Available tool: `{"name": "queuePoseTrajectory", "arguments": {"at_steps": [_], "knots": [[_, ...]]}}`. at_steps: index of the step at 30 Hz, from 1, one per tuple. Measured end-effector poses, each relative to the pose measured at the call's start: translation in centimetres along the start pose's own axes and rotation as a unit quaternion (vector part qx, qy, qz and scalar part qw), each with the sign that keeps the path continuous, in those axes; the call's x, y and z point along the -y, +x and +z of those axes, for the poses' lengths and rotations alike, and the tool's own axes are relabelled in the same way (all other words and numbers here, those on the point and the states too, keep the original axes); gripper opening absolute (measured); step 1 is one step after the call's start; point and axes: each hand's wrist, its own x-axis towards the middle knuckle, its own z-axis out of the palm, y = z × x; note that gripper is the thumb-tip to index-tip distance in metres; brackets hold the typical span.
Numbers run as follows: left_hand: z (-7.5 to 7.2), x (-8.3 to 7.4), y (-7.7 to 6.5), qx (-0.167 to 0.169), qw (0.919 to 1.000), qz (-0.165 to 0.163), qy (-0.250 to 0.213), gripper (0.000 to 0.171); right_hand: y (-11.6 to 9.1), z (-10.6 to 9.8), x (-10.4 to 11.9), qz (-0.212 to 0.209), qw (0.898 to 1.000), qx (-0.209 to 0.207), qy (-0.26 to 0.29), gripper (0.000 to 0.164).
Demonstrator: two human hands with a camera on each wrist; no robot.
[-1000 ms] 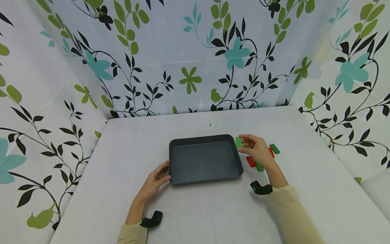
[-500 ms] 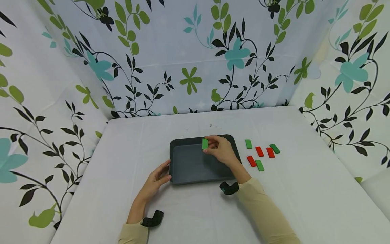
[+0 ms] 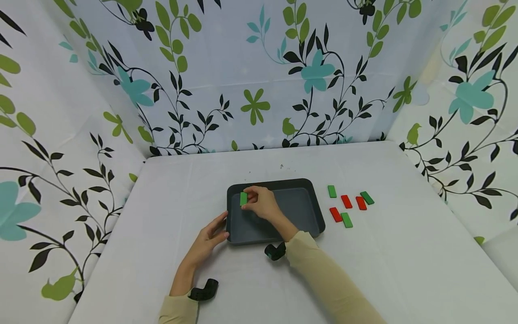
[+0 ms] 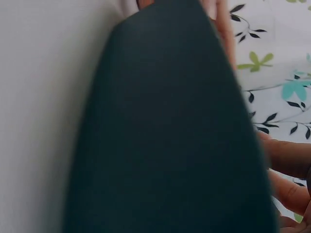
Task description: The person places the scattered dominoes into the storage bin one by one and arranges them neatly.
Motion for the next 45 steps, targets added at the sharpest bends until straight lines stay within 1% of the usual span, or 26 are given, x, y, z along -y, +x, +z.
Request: {"name": "queuePoseTrajectory", "arguments": {"at_steps": [4, 6, 11, 14, 21, 27, 33, 37, 41, 45], "knots": [[0.1, 0.0, 0.1, 0.005, 0.9999, 0.006, 0.007, 0.066, 0.2, 1.3, -0.2, 0.008, 0.999, 0.025, -0.020, 0.048], [0.2, 0.0, 0.2, 0.006, 1.0000, 0.004, 0.004, 0.066, 0.2, 1.9, -0.3, 0.006, 0.999, 0.034, -0.035, 0.049], [0.3, -0.1, 0.4, 0.006, 0.9999, -0.010, -0.007, 0.066, 0.2, 2.7, -0.6, -0.008, 0.996, 0.037, -0.082, 0.048], [0.4, -0.3, 0.4, 0.009, 0.9999, -0.011, -0.006, 0.066, 0.1, 2.9, -0.7, -0.009, 0.993, 0.040, -0.106, 0.048], [0.3, -0.3, 0.4, 0.015, 0.9999, -0.005, -0.005, 0.066, 0.0, 3.3, -0.5, -0.005, 0.982, 0.061, -0.178, 0.048], [0.3, -0.3, 0.4, 0.017, 0.9998, 0.001, -0.006, 0.066, 0.0, 3.6, -0.3, 0.004, 0.975, 0.064, -0.215, 0.051], [0.3, -0.2, 0.4, 0.016, 0.9999, -0.002, -0.007, 0.066, -0.1, 3.5, -0.4, 0.009, 0.977, 0.064, -0.201, 0.057], [0.2, -0.1, 0.4, 0.011, 0.9999, -0.003, -0.012, 0.066, -0.4, 3.1, -0.3, -0.003, 0.981, 0.061, -0.186, 0.060], [0.1, -0.1, 0.3, 0.011, 0.9999, -0.002, -0.010, 0.066, -1.1, 1.8, -0.1, -0.023, 0.987, 0.056, -0.148, 0.061], [-0.1, -0.1, 0.1, 0.008, 1.0000, -0.003, -0.003, 0.066, -2.0, -0.3, 0.4, -0.043, 0.991, 0.060, -0.110, 0.061]]}}
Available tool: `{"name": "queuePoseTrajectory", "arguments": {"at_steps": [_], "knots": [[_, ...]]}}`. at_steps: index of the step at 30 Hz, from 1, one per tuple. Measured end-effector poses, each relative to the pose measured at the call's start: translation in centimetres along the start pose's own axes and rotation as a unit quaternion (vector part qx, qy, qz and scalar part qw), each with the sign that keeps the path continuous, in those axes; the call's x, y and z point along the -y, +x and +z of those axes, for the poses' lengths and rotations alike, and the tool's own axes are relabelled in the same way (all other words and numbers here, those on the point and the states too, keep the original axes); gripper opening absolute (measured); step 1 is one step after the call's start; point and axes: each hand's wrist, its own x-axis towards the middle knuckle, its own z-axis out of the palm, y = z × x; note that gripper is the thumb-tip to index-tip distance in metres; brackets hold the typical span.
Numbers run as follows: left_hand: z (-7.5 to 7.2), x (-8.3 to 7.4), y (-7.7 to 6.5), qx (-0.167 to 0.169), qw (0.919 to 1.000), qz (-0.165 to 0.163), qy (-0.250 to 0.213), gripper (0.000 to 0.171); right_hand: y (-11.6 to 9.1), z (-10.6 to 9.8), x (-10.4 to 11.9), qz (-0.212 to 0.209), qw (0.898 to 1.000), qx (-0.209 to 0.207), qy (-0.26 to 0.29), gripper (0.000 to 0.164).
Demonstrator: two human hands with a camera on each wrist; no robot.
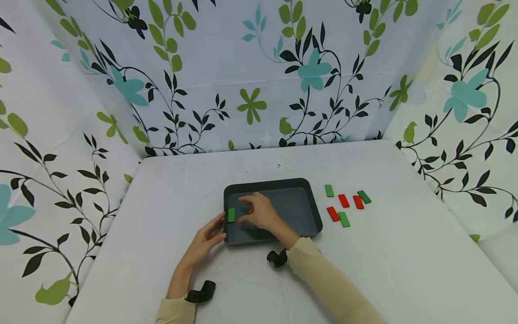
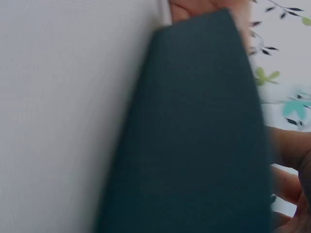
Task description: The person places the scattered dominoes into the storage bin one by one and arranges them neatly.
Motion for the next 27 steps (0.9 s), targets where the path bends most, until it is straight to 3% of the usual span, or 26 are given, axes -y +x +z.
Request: {"name": "queuePoseTrajectory", "arguments": {"at_steps": [5, 11, 18, 23, 27], "knots": [[-0.2, 0.2, 0.0, -0.006, 1.0000, 0.002, 0.004, 0.067, -1.8, -3.7, -1.2, -0.031, 0.999, -0.024, 0.010, 0.059], [-0.2, 0.0, 0.0, -0.006, 1.0000, 0.003, 0.003, 0.068, -4.0, -9.9, -5.6, -0.039, 0.995, -0.093, 0.003, 0.057], [0.0, 0.1, 0.1, -0.009, 0.9999, 0.003, 0.006, 0.067, -6.9, -17.5, -12.4, 0.054, 0.991, -0.120, -0.026, 0.060], [0.2, 0.1, 0.0, -0.008, 0.9999, 0.005, 0.004, 0.066, -9.0, -21.4, -16.5, 0.130, 0.988, -0.083, -0.019, 0.064], [0.2, 0.2, 0.0, -0.008, 0.9999, 0.008, 0.002, 0.066, -10.4, -23.0, -19.0, 0.163, 0.985, -0.052, 0.006, 0.064]]}}
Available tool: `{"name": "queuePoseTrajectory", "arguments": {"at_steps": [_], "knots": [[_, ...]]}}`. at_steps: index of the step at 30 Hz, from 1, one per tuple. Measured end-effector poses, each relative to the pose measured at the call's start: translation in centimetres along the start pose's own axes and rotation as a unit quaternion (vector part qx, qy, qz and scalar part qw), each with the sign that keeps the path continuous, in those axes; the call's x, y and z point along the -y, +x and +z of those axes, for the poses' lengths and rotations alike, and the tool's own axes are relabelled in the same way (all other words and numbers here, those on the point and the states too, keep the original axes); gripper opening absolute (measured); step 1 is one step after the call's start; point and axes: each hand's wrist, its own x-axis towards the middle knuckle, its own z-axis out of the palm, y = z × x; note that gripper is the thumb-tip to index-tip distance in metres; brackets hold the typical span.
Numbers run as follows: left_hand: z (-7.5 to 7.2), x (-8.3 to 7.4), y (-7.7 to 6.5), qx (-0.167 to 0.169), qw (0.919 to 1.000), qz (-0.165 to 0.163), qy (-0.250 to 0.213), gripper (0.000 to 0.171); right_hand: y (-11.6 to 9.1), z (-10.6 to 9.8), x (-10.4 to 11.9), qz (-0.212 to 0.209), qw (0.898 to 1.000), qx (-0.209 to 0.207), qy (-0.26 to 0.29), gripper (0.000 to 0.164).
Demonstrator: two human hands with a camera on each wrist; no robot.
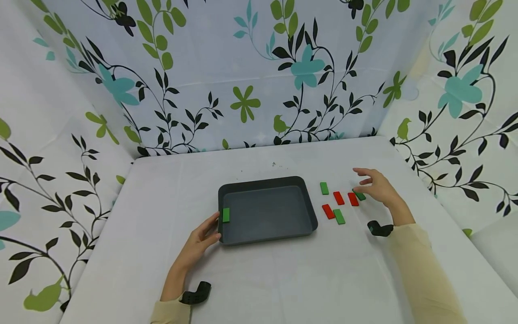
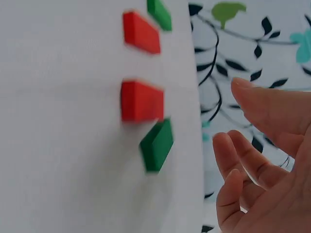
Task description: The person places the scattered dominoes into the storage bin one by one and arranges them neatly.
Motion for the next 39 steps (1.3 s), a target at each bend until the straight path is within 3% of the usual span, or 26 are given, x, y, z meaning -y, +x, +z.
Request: {"name": "queuePoseTrajectory", "arguments": {"at_steps": [9, 17, 32, 39], "knots": [[-0.1, -0.1, -0.1, 0.000, 1.0000, 0.000, 0.003, 0.066, -0.2, -0.4, -3.8, 0.037, 0.998, 0.056, 0.013, 0.065], [-0.1, 0.1, -0.1, 0.000, 1.0000, 0.002, 0.002, 0.066, 0.0, 0.1, -5.5, 0.027, 0.998, 0.057, -0.005, 0.063], [0.1, 0.0, 0.0, -0.002, 1.0000, -0.007, -0.001, 0.067, 0.3, 0.2, -5.6, 0.038, 0.997, 0.051, -0.041, 0.054], [0.1, -0.2, -0.1, -0.003, 1.0000, -0.009, 0.002, 0.067, -0.3, 0.2, -4.9, 0.048, 0.998, 0.019, -0.045, 0.053]]}}
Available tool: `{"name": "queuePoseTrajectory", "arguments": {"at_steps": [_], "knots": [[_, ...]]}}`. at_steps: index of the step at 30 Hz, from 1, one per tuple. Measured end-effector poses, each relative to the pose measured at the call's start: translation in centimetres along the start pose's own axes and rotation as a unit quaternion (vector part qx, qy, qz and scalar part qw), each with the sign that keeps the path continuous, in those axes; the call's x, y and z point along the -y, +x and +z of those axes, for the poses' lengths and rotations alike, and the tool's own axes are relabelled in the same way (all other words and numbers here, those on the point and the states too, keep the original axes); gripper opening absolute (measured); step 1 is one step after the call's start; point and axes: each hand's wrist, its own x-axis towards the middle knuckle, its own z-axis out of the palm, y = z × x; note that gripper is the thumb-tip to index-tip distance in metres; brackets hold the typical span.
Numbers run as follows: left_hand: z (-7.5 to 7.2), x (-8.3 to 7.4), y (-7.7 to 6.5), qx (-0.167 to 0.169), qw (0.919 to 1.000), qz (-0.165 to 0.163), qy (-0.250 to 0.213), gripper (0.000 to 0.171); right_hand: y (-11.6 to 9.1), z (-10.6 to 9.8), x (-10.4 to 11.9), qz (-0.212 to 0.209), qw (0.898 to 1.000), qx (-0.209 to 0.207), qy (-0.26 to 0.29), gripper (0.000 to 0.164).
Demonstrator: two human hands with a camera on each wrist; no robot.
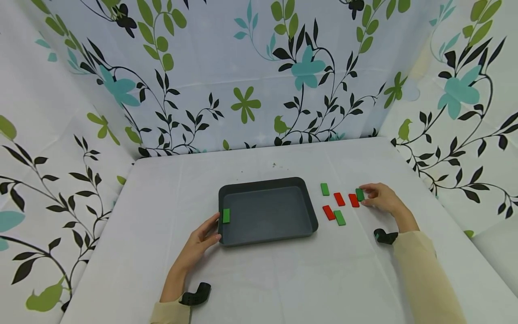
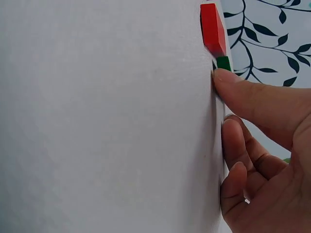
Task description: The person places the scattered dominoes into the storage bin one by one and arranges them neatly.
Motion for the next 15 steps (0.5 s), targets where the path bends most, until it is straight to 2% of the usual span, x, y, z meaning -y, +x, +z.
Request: {"name": "queuePoseTrajectory", "arguments": {"at_steps": [6, 15], "knots": [[-0.1, -0.1, -0.1, 0.001, 1.0000, 0.001, -0.001, 0.067, -0.6, 0.2, 0.0, 0.012, 0.999, -0.044, 0.017, 0.055], [0.0, -0.3, -0.1, 0.000, 1.0000, 0.003, 0.002, 0.066, -1.1, -0.2, 0.5, 0.026, 0.996, -0.066, 0.056, 0.060]]}}
